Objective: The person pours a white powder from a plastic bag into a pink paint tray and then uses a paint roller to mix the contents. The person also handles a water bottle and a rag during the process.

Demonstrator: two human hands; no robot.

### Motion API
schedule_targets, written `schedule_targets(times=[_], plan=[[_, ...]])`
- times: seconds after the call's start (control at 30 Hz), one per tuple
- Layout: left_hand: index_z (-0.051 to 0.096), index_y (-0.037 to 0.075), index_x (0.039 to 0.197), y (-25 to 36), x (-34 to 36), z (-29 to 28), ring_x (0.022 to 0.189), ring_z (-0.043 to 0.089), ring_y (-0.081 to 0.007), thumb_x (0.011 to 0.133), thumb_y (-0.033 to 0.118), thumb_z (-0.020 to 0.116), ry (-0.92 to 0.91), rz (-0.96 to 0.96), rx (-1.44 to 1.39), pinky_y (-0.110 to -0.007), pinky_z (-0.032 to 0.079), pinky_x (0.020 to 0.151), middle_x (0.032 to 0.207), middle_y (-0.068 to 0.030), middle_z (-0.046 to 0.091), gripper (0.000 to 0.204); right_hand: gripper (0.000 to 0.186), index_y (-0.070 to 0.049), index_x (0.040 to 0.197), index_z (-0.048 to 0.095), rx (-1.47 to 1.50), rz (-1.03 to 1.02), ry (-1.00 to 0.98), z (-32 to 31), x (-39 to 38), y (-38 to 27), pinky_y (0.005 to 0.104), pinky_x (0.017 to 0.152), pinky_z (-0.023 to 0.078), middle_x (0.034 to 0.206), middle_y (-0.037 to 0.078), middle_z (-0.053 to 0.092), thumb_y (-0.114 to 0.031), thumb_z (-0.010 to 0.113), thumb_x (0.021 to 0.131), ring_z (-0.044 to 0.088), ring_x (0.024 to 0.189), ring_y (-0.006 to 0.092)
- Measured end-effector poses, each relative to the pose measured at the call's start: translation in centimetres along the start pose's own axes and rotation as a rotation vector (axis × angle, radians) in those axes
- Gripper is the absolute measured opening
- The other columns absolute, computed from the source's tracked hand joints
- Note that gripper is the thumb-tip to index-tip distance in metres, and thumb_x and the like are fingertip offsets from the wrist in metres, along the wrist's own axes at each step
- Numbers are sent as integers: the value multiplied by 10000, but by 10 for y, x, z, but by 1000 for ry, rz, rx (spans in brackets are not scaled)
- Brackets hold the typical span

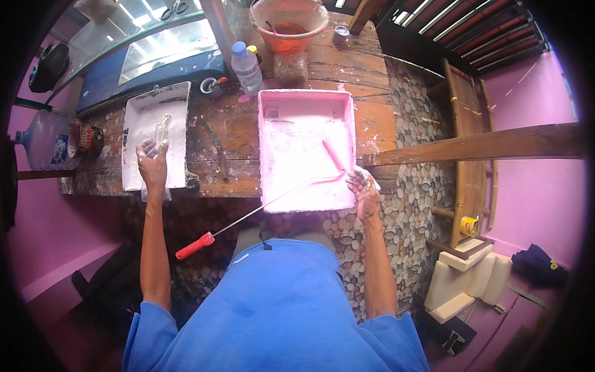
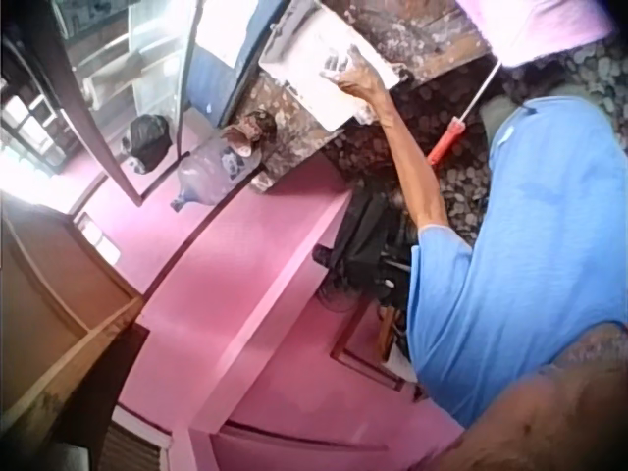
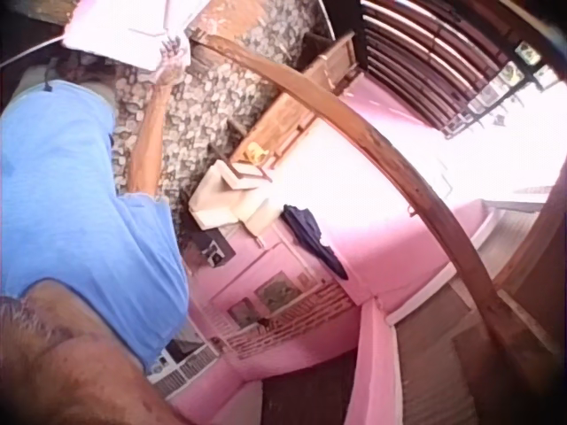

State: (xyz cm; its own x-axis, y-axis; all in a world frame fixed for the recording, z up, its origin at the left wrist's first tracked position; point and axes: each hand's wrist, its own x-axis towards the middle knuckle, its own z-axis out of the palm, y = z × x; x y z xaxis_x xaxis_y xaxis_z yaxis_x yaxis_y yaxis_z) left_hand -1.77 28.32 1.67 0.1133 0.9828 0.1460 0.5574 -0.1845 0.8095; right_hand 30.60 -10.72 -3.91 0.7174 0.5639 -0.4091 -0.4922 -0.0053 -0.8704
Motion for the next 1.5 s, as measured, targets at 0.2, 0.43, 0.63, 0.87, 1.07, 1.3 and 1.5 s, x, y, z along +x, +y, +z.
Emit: schedule_targets(times=[0.2, 0.43, 0.63, 0.87, 1.07, 1.3, 1.5], plan=[[513, 58, 894, 48, -129, 11, 618, 527, -67, 800, 151, 617, -659, -378, -674, -185, 434, 492, 756, -16, 525, 168, 481, 3, 1144, 533, 37, 142, 268, -84, -11, 40, 306, 758, 484, 980, 109, 621, -421, 451, 932, 609, 848, 193], [560, 49, 1002, 21, -243, 69, 637, 579, -144, 770, 231, 592, -1433, -640, -75, -275, 476, 562, 779, -59, 602, 297, 265, 7, 1116, 553, -254, 225, 36, -123, -24, 85, 298, 678, 501, 932, 95, 630, -145, 496, 906, 629, 776, 190], [665, -37, 846, -23, -304, 163, 648, 630, -189, 717, 267, 680, -1282, -269, 417, -318, 503, 579, 702, -107, 656, 331, 513, -16, 1176, 538, -1175, -93, -275, -123, -52, 98, 434, 821, 474, 1002, 249, 606, -274, 644, 745, 591, 889, 416], [650, -113, 812, 19, -310, 177, 645, 652, -186, 665, 221, 747, -1109, -552, 18, -295, 506, 572, 681, -128, 648, 377, 424, -68, 1146, 554, -1236, -595, -485, -115, -51, 123, 444, 727, 501, 987, 188, 561, -162, 631, 739, 581, 845, 370], [630, -69, 880, 11, -318, 177, 700, 662, -211, 760, 219, 636, -1021, -681, -338, -298, 514, 574, 808, -125, 657, 312, 344, 24, 992, 609, -1015, -458, -278, -96, -54, 168, 432, 722, 502, 897, 227, 585, -249, 636, 783, 589, 813, 365], [499, -151, 1060, 2, -319, 171, 692, 661, -234, 803, 230, 584, -824, -750, -360, -297, 497, 507, 899, -162, 616, 467, 345, 48, 882, 609, -464, 405, -72, -41, -43, 172, 296, 542, 494, 851, 121, 648, -263, 724, 784, 615, 665, 176], [401, -84, 1056, -1, -316, 151, 738, 642, -216, 834, 177, 576, -694, -660, -287, -281, 511, 567, 897, -160, 602, 384, 98, -22, 899, 623, 216, 518, -112, -6, -46, 191, 306, 658, 529, 918, 44, 626, -99, 656, 849, 607, 776, 164]])
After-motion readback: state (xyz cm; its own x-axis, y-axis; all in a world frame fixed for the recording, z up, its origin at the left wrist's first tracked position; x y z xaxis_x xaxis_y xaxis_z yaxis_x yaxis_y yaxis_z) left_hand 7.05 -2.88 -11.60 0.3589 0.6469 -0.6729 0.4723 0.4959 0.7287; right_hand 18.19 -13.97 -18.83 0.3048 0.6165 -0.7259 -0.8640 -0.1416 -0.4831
